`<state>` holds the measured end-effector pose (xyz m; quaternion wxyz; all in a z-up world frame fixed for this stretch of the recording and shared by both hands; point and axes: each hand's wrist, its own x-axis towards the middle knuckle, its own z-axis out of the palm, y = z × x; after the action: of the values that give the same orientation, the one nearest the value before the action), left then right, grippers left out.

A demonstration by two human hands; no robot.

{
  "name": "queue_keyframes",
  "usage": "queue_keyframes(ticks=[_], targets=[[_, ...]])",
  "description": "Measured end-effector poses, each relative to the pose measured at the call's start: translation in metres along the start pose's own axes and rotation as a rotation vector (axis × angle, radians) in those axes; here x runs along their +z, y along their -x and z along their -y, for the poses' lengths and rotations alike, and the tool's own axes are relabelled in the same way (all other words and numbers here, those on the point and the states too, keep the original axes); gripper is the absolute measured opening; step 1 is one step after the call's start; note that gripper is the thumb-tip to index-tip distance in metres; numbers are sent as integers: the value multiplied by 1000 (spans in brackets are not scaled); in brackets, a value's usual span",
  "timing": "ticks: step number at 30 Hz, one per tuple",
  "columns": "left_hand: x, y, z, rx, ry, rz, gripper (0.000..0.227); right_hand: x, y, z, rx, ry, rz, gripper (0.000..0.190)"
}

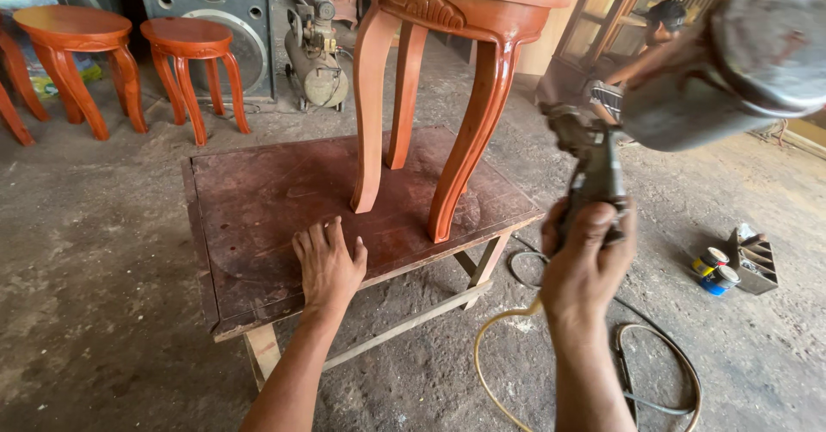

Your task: The person uses a spray gun to apply a finish to a wooden stool, rotating the stool by hand to coat the legs and underside.

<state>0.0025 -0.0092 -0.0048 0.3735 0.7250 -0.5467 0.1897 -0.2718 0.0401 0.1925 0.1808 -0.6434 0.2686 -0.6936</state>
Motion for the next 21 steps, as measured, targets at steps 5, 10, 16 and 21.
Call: queue_keyframes(ticks=[5,10,16,21], targets=[[-2,0,-1,6,-8,-3,57,-8,-6,-2,66,21,-156,63],[0,-1,-1,0,-16,8,58,13,-9,1,28,48,-80,65],[5,-1,2,-24,-32,59,60,54,-2,2,8,60,80,61],[6,-1,2,-14,-37,33,60,73,-1,1,-79,88,177,58]])
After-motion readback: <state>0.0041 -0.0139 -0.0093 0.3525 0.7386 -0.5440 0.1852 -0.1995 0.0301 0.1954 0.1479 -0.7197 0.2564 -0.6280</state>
